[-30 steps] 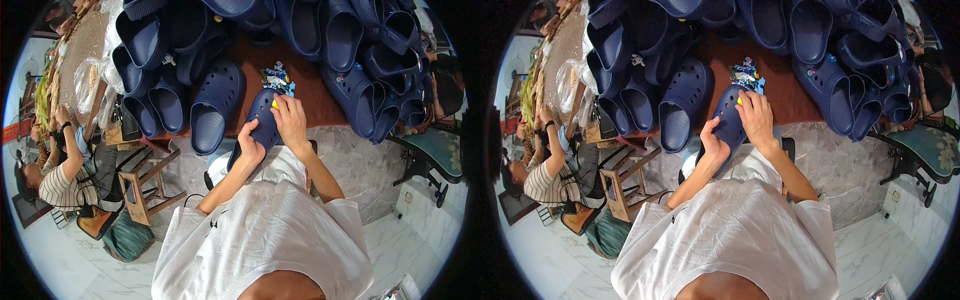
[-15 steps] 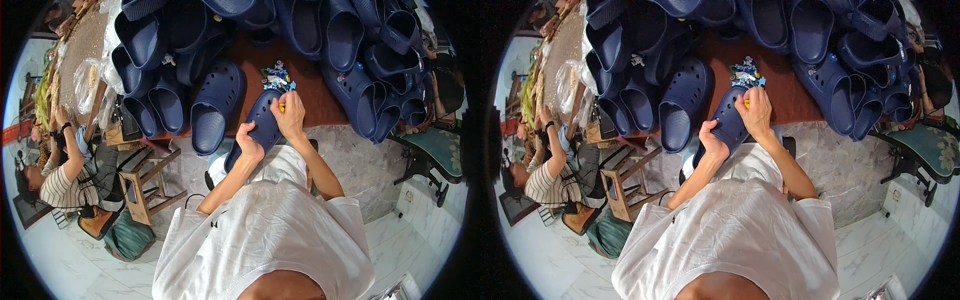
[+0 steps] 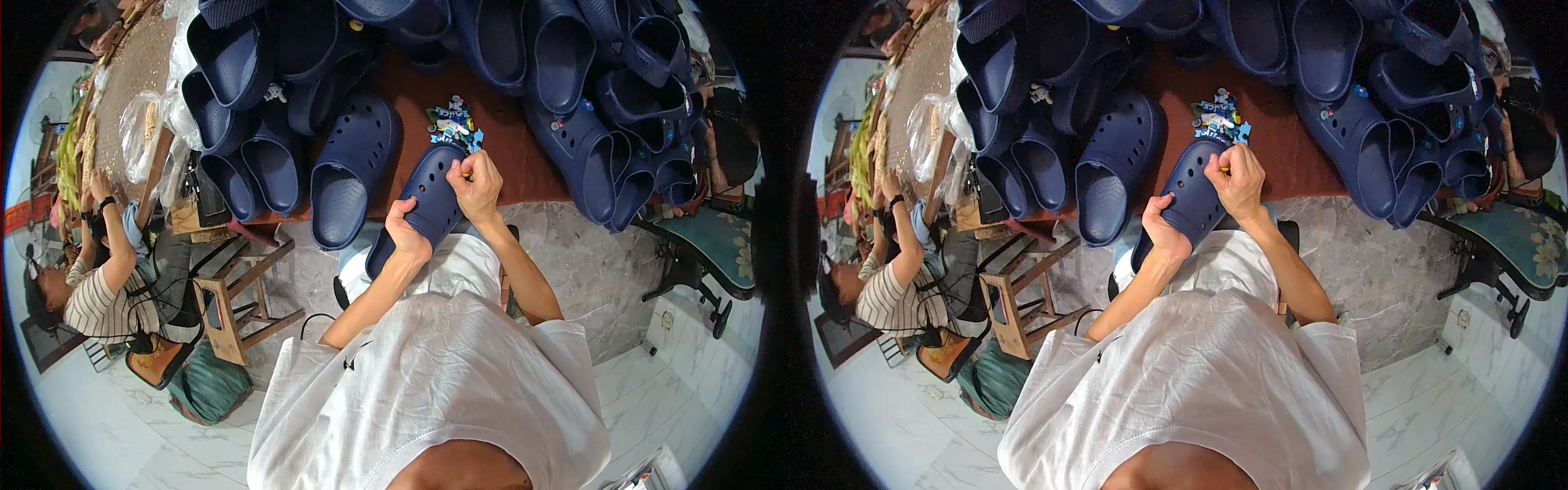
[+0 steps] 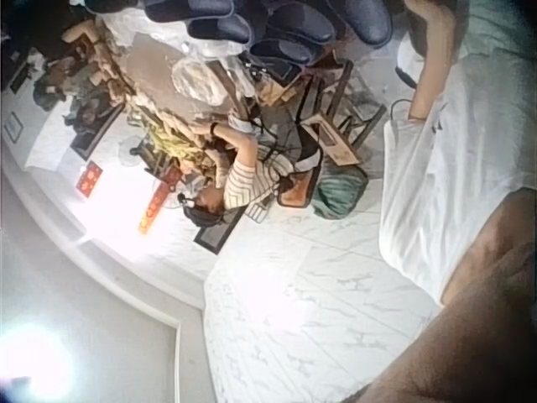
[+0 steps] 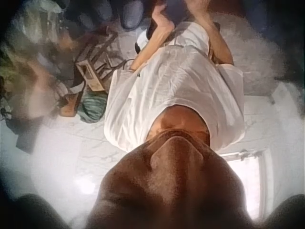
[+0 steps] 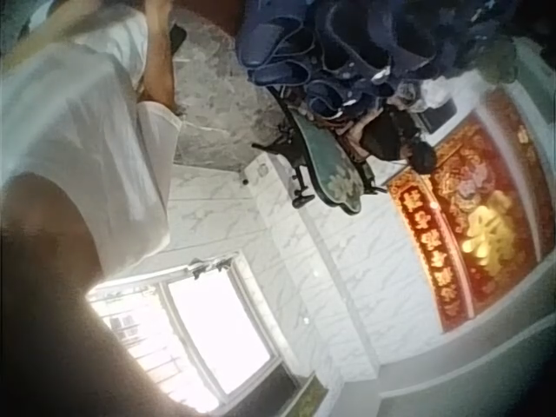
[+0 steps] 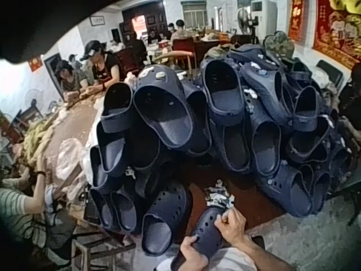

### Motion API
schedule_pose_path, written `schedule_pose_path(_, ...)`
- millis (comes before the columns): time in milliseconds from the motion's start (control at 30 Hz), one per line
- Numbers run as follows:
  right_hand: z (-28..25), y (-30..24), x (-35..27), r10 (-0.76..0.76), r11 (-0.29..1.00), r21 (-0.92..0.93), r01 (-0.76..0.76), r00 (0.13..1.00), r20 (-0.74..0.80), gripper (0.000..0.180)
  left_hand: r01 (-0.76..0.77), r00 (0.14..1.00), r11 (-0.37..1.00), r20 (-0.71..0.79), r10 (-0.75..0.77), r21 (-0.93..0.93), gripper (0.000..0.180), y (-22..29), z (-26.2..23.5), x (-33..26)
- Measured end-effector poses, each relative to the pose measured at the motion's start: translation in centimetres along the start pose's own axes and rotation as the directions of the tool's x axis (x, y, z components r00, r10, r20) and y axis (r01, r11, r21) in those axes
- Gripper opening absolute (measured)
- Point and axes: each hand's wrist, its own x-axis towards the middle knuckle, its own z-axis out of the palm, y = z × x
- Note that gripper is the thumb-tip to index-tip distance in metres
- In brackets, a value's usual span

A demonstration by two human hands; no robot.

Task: Attaching decorative charms into the holes of foam clog shoes.

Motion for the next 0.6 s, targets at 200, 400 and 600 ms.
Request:
schedule_pose_path(200,-0.4,-0.1,0.2,0.091,0.994,0.059,-0.095,0.993,0.075,0.027,-0.011,1.000,1.000,0.008,0.010,0.024,0.057,0.4,0.5,-0.2)
schedule_pose_path(400,-2.1,-2.1,0.5,0.166,0.983,0.056,-0.175,0.977,0.134,0.038,0.037,0.995,0.999,0.093,-0.035,-0.021,0.068,0.9,1.0,-0.3)
schedule_pose_path(600,-2.0,-1.1,0.6,0.157,0.988,-0.009,-0.157,0.979,0.128,0.038,-0.025,0.991,0.996,0.132,0.014,0.081,0.071,0.6,1.1,-0.1)
